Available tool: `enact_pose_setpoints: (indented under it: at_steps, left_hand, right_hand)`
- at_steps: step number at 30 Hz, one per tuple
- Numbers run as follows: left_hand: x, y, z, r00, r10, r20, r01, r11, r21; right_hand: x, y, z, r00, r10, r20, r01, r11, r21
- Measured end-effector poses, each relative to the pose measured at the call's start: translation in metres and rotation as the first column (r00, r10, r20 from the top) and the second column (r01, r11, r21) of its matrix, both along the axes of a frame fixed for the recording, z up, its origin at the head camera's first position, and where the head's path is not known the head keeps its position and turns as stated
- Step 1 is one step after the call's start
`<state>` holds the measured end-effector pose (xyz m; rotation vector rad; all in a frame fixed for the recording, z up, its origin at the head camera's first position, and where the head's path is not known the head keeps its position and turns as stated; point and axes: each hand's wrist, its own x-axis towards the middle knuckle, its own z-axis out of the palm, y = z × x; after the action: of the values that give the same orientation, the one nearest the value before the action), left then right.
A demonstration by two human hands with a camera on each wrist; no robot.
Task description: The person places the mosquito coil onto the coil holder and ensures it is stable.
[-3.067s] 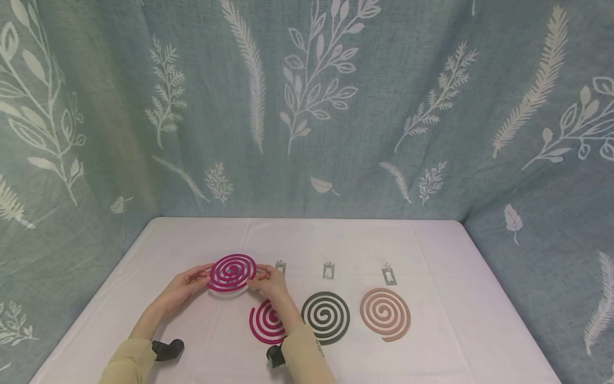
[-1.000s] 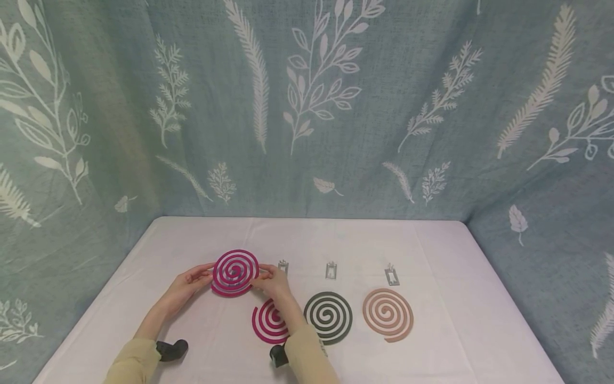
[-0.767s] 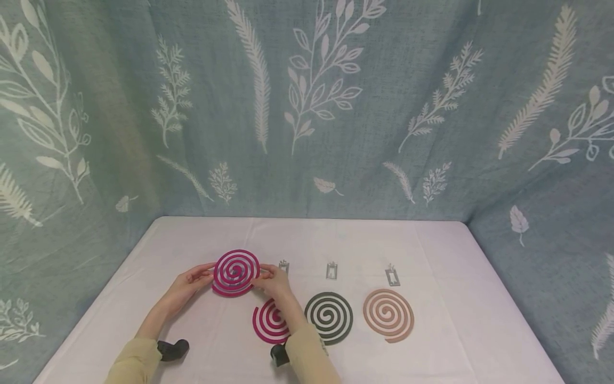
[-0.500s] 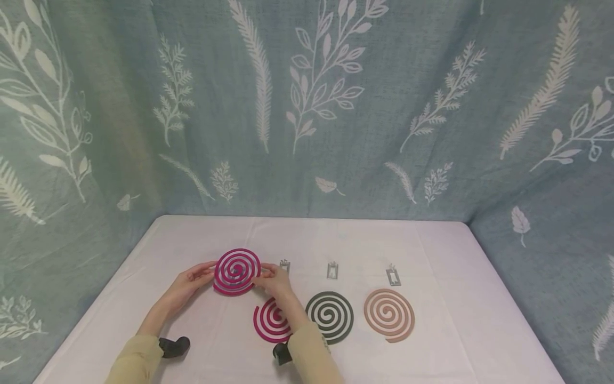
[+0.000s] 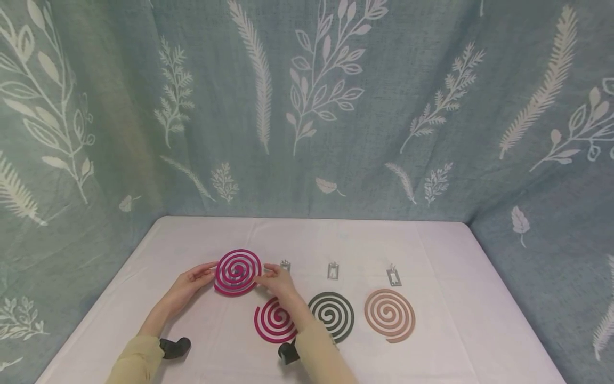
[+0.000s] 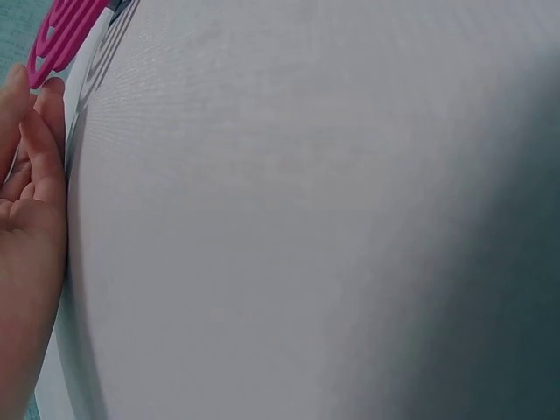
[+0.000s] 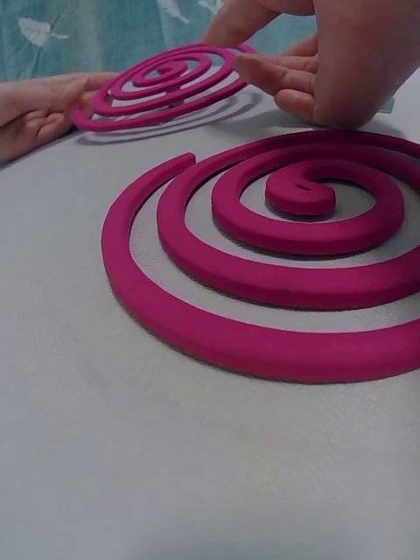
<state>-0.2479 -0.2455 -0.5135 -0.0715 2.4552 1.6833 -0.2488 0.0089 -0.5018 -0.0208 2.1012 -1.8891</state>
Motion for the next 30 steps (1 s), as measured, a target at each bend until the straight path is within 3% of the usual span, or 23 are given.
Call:
enact_pose_setpoints:
  at_steps: [6,14,21,30]
  left_hand:
    - [0.001,0.004,0.0,1.0,0.002,0.004,-0.002,1.0,0.0]
    - [0.002,0.003,0.0,1.0,-0.027,-0.001,0.027,0.999,0.035]
    - [0.005,-0.002,0.002,0.997,-0.072,-0.024,0.073,0.997,0.033]
    - [0.003,0.001,0.004,0.999,-0.046,0.006,0.045,0.994,0.102]
  right_hand:
    - [0.003,0.006,0.004,0.999,-0.014,0.033,0.013,1.0,0.021]
    - [0.01,0.013,0.01,1.0,-0.016,0.0,0.016,0.998,0.054]
    - [0.016,0.025,0.012,0.995,0.043,-0.092,-0.031,0.991,0.127]
    - [0.027,0.051,0.02,0.98,0.097,-0.171,-0.066,0.981,0.181]
